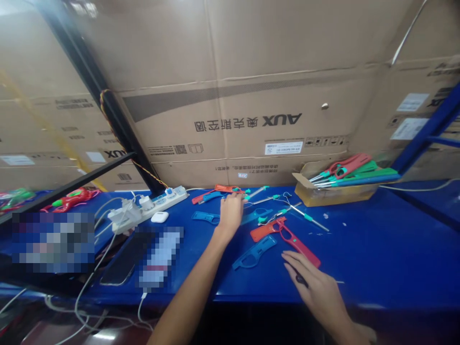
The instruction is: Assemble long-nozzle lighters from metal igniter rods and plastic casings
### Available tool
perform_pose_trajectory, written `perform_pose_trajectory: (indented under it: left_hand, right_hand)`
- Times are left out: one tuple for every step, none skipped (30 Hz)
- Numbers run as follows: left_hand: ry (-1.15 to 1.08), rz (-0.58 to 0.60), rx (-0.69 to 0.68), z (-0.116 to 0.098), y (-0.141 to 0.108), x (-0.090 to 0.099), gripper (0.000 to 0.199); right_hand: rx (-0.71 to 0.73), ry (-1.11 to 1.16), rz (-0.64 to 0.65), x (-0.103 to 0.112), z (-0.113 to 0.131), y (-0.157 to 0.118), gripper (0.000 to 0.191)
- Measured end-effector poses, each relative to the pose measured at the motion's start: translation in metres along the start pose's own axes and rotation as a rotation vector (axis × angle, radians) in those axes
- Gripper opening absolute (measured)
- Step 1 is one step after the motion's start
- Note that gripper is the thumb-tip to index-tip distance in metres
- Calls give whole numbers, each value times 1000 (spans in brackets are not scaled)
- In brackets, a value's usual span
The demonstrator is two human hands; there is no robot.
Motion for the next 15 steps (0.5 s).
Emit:
perform_pose_trajectory:
  left_hand:
    - [-78,-19,-9,-1,0,9,16]
    - [-162,-35,-18,-2,0,17,19]
    - [-248,-48,-23,-4,-2,24,22]
    - [-333,-59,-25,-6,-4,30,27]
    - [-413,-66,-25,-9,-9,34,31]
    - [-485,-69,-24,-12,-15,37,35]
    - [-544,-67,-25,-16,-22,37,38]
    - [-608,-60,-23,-21,-31,35,41]
    - [-680,-51,-15,-25,-40,33,42]
    - [-770,-40,1,-29,-50,29,41]
    - [-912,-28,39,-32,-60,25,40]
    - [-1026,-22,81,-35,-69,21,39]
    - [-1101,-21,115,-36,-77,18,38]
    - [-1142,-25,139,-37,-85,16,37]
    - [-1146,-31,146,-36,-91,14,37]
  right_hand:
    - [-21,20,-24,3,1,1,28]
    - [-43,48,-52,7,3,2,28]
    - [-63,84,-74,11,5,5,28]
    - [-82,131,-83,15,9,9,29]
    - [-100,188,-76,18,14,15,30]
    - [-118,249,-50,21,19,23,33]
    - [-140,311,-15,21,25,32,36]
    - [-164,368,20,20,31,41,38]
    - [-181,418,38,18,37,51,40]
    - [-195,469,48,15,43,60,41]
    - [-205,523,55,10,48,69,41]
    - [-208,571,52,4,53,76,40]
    - [-212,610,48,-2,57,81,38]
    - [-215,637,37,-8,60,85,36]
    - [-222,654,21,-12,62,88,32]
Point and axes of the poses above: each hand's wrist, its own y-axis towards the middle knuckle, its own x-axis out of the back of the hand, z = x × y, the point moved 3 cm from there along y, towards the middle knuckle, and after that the axes turned 1 degree about -z, right-handed, at the moved point
